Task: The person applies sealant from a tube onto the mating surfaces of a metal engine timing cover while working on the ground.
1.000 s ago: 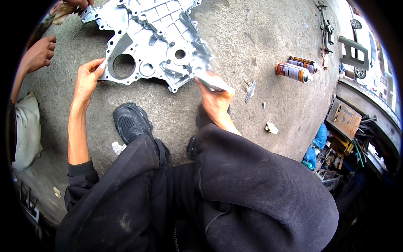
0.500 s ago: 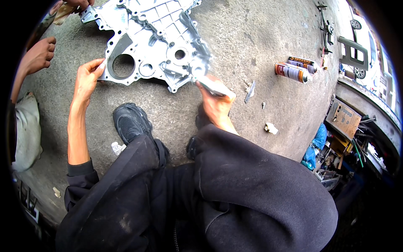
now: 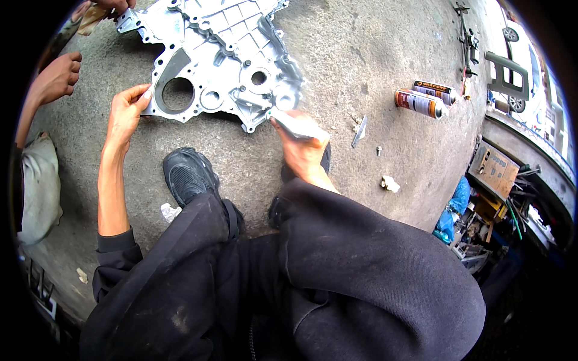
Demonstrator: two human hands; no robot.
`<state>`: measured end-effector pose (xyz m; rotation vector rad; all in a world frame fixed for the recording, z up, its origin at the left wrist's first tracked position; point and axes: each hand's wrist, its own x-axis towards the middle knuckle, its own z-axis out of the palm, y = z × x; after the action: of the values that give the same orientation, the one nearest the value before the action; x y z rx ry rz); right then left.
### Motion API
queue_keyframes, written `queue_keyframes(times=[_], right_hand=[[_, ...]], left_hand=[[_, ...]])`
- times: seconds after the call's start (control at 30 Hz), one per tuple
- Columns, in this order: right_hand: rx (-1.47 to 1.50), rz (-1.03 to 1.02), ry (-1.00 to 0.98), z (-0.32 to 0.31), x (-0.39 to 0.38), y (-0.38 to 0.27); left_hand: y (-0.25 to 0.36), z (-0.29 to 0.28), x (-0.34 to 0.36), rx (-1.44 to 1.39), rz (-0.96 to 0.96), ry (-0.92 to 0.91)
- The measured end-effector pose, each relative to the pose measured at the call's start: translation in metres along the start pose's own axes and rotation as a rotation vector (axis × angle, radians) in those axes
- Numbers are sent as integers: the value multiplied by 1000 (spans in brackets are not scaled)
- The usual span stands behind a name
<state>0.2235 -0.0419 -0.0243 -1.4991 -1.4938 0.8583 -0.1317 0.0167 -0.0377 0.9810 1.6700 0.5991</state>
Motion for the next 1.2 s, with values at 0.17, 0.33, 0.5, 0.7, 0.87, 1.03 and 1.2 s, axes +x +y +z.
queue_keyframes(times=[0.17,0.33,0.5,0.7,0.87,1.03,1.2], right_hand=[[-290,-146,-115,5,-3,-15],[230,-169,-386,-1,-24,-3],[313,537,-76,-41,-9,-37],[884,741,148,-103,23,18],[982,703,164,-117,73,37],[1094,682,262,-145,70,40],[1107,657,368,-147,70,50]], left_hand=[[3,0,1,12,-5,3],[5,0,1,44,13,8],[-8,4,-1,77,75,95],[-17,8,-15,36,-17,66],[-25,13,-36,-164,-117,115],[4,87,-50,-394,-227,41],[23,128,-55,-445,-240,-14]])
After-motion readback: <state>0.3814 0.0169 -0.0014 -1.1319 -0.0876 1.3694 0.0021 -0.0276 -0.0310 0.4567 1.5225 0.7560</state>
